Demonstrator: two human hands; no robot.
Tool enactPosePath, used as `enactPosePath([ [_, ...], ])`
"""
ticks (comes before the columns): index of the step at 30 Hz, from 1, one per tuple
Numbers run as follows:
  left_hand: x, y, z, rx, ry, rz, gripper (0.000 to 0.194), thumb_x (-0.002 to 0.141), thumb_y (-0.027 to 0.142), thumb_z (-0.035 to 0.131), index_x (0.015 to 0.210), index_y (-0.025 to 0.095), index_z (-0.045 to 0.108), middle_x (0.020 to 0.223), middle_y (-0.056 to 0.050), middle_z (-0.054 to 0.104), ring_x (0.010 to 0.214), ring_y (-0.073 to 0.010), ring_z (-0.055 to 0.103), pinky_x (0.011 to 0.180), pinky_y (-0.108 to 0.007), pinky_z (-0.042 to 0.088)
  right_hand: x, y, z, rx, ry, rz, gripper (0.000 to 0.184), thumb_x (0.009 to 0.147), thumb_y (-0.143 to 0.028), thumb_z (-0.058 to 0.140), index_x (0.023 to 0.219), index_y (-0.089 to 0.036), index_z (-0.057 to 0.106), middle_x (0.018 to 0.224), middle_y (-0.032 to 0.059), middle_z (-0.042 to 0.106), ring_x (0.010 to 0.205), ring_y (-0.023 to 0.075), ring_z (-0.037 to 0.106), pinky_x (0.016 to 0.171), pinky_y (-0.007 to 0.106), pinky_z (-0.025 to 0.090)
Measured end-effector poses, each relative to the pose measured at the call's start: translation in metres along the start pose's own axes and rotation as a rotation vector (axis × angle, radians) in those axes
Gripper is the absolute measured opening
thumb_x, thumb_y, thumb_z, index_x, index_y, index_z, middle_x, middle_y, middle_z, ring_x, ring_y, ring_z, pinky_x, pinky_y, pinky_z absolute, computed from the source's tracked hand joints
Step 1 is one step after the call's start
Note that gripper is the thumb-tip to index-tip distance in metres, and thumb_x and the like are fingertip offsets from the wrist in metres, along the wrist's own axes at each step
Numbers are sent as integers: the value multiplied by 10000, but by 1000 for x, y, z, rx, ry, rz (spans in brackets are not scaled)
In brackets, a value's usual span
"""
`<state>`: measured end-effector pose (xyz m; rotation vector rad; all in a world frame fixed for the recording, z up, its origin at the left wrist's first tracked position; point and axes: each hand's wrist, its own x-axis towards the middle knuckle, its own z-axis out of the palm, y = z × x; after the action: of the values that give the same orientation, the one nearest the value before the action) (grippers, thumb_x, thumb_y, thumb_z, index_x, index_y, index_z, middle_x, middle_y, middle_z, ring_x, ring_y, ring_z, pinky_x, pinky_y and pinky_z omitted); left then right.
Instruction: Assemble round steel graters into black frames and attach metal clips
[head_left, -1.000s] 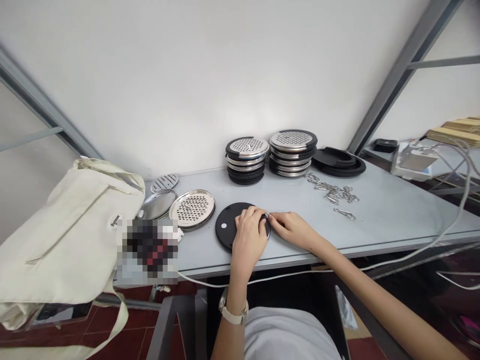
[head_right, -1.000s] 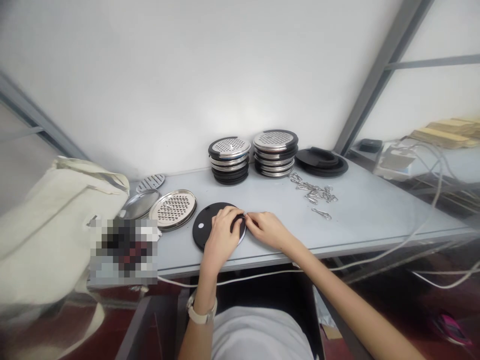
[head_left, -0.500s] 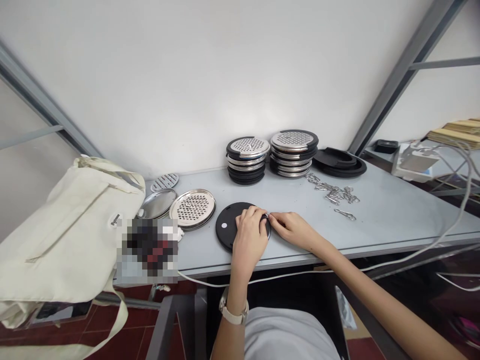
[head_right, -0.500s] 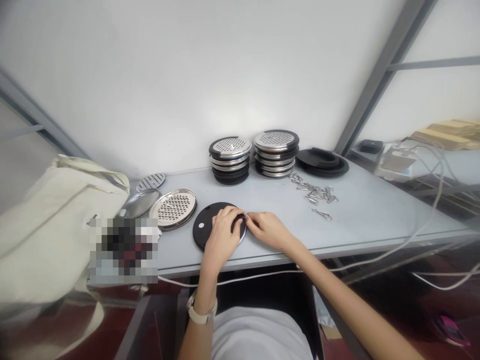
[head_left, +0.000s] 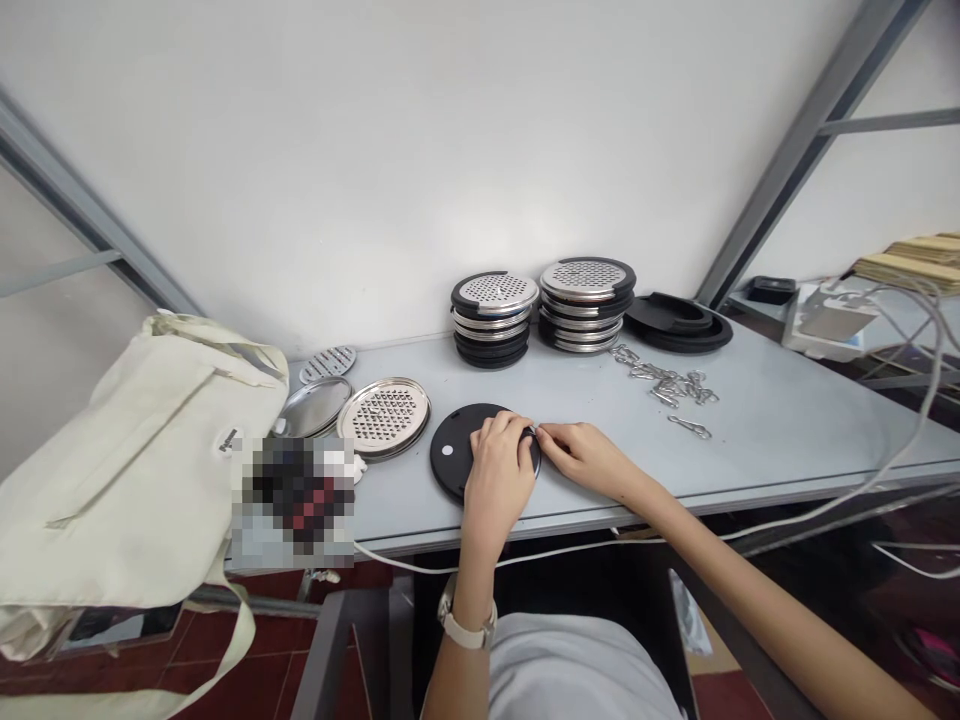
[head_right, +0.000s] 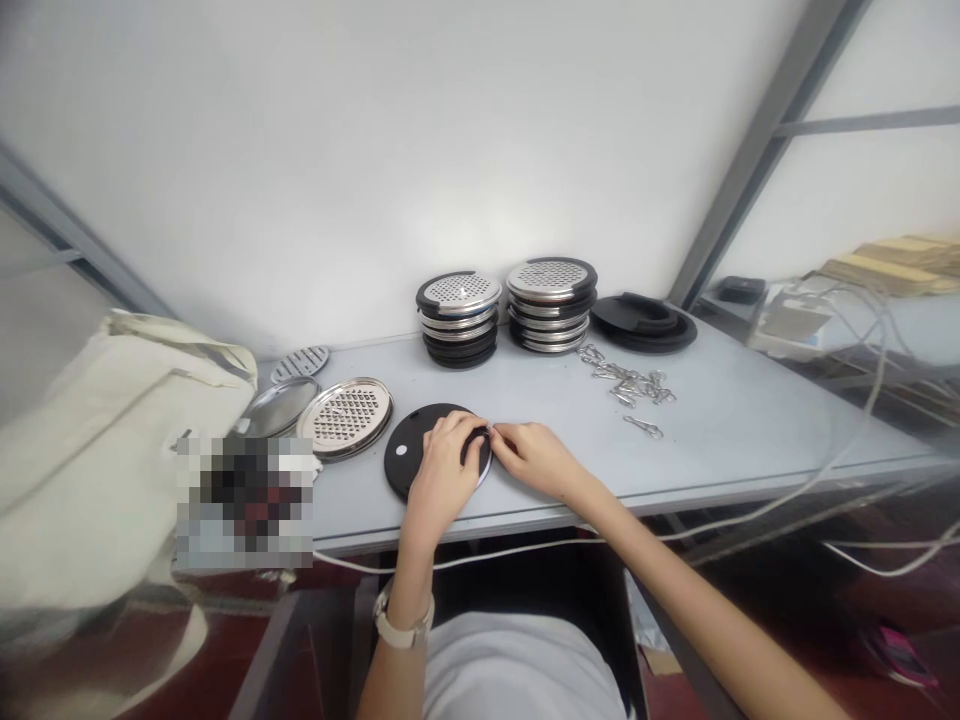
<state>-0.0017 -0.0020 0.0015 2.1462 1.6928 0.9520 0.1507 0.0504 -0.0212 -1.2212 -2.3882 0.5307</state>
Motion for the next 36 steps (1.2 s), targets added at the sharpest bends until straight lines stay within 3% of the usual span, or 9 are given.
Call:
enactPosePath([
  [36,0,1,-1,-21,-3,-6,193,920,129,414,1013,227,552,1078,-18,594,1028,-177,506,915,-338,366,0,-1,-1,4,1,13,390,955,-333,312,696,-188,565,616,24,612,524,131,476,560,240,310],
])
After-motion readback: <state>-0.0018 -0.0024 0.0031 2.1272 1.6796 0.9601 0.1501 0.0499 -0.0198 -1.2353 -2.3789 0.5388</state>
